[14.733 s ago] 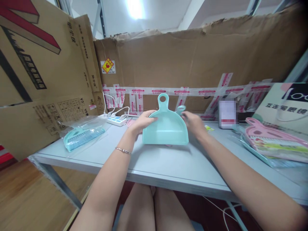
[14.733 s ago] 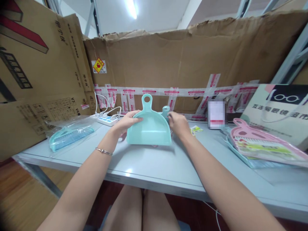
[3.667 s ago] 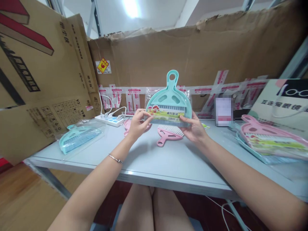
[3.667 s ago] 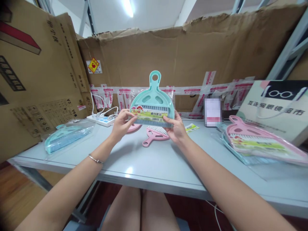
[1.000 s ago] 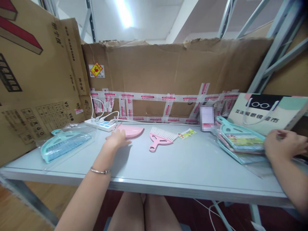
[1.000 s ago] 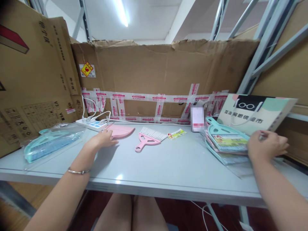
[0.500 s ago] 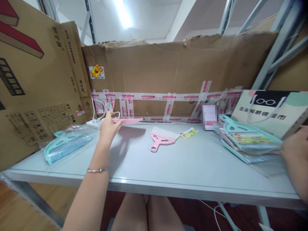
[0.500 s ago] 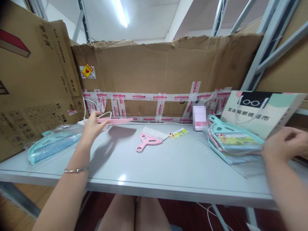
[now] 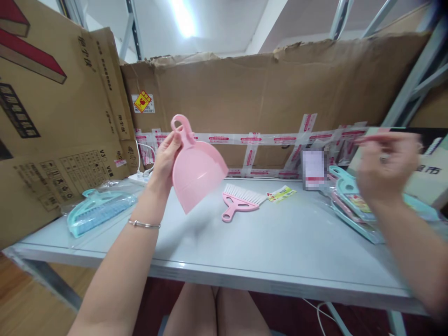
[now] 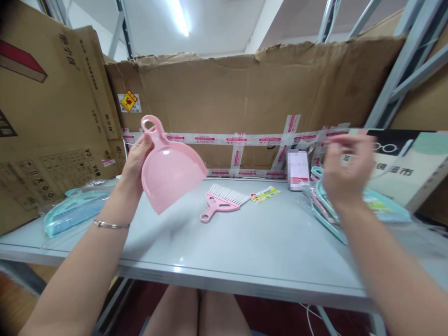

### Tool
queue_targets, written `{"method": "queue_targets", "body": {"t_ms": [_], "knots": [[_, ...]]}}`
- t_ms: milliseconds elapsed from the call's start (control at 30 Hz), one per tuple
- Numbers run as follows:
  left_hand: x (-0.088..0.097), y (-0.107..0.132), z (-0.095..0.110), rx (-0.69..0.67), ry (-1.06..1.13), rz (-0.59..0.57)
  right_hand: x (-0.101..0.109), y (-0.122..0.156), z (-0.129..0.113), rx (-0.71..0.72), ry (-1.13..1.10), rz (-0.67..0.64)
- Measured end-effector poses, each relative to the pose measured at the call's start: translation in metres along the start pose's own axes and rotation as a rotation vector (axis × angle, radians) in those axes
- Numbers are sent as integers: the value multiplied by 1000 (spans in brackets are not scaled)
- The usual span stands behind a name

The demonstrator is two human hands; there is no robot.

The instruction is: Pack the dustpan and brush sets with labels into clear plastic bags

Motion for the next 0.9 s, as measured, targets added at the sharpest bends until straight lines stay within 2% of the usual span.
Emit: {"method": "queue_targets", "body": {"t_ms": [67, 133, 200, 233, 333, 400, 467, 567, 667, 733, 833, 900], "knots": [[-24, 0, -2, 61, 7, -111, -41, 8, -49, -27, -362, -223], [-45, 4, -9, 126, 29, -221, -82, 30, -91, -126, -693, -568], [-57, 10, -19, 188, 68, -317, -107, 56, -114, -237, -820, -777], [-59, 14, -24, 213, 87, -354, -115, 68, -119, -299, -847, -835], [-54, 23, -38, 284, 74, -441, -120, 92, -114, -424, -854, -815], [-50, 29, -45, 324, -13, -504, -117, 100, -106, -457, -854, -742], [-48, 35, -50, 339, -119, -542, -117, 105, -100, -481, -857, -737], [-46, 38, -52, 303, -216, -478, -121, 105, -91, -534, -913, -754], [-43, 36, -51, 250, -227, -378, -124, 98, -70, -632, -961, -692], [-39, 35, -50, 236, -214, -355, -125, 95, -58, -552, -856, -774], [-33, 33, -50, 254, -197, -354, -125, 105, -59, -149, -637, -1125], [-31, 32, -50, 267, -186, -353, -125, 119, -65, 58, -573, -1280]]}}
Point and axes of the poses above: each hand's wrist, its own y-axis away from the middle knuckle, its own x-axis out of the back of the hand, z = x × y, the point moved 5 cm from there along -y, towards the middle knuckle, and after that the axes turned 8 degrees about x, right-handed, at the moved point
